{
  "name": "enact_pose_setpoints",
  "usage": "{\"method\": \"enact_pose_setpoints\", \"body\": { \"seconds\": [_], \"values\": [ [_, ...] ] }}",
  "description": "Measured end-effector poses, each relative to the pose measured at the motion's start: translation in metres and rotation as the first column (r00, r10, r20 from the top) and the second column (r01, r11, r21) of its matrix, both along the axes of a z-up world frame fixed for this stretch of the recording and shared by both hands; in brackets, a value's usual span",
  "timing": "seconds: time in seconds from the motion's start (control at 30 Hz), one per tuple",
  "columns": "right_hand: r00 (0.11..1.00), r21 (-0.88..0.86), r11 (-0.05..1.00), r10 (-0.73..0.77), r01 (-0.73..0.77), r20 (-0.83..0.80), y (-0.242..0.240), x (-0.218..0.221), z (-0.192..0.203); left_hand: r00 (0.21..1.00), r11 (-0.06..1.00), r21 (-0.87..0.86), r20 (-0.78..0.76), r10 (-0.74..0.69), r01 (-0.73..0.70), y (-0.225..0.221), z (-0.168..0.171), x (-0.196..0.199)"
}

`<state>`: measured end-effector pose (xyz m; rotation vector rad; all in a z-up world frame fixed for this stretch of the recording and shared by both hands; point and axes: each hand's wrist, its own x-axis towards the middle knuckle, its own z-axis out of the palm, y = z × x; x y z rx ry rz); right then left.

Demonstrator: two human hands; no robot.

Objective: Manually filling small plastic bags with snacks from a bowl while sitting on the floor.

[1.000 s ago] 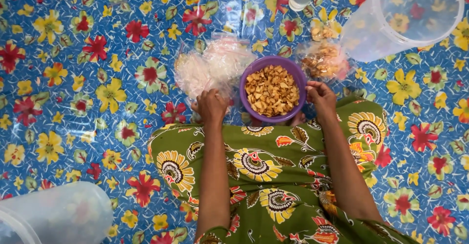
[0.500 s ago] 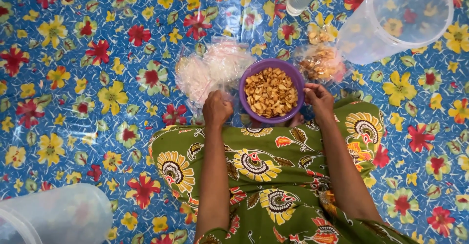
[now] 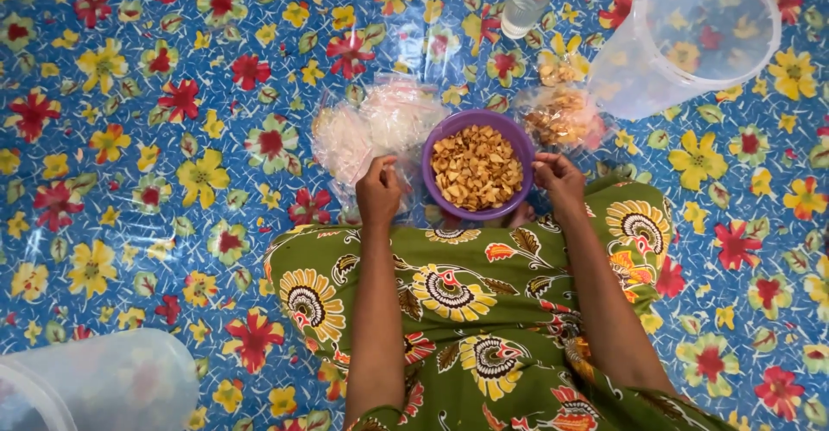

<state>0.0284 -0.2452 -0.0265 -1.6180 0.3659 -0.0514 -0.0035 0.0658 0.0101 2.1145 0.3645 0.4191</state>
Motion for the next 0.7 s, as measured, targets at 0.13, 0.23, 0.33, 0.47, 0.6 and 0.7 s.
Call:
{"method": "enact_pose_setpoints", "body": {
  "seconds": [0.13,0.23,0.33,0.47,0.6,0.7],
  "values": [
    [1.000,0.002,1.000,0.003,-0.003,0.008,0.000,0.000,-0.003,0.983,0.996,-0.086,0.182,0.002,0.014,-0.001,0.002,0.001],
    [1.000,-0.001,1.000,-0.002,0.002,0.021,0.001,-0.002,-0.001,0.966,0.994,-0.102,0.253,0.052,-0.027,-0.001,-0.005,0.001],
    [1.000,-0.008,1.000,-0.001,0.001,0.008,0.003,-0.004,0.003,0.943,0.984,-0.128,0.293,0.156,-0.123,0.003,-0.019,0.007],
    [1.000,-0.011,1.000,0.000,0.000,0.009,0.004,-0.004,0.006,0.871,0.958,-0.098,0.399,0.287,-0.271,0.014,-0.039,0.017],
    [1.000,-0.011,1.000,0.000,0.000,0.018,0.004,-0.004,0.005,0.881,0.877,-0.370,0.239,0.409,-0.306,0.000,-0.008,0.008],
    [1.000,-0.014,1.000,0.004,-0.003,0.016,0.005,-0.003,0.007,0.886,0.723,-0.670,0.218,0.409,-0.169,0.009,-0.013,0.011]
  ]
}}
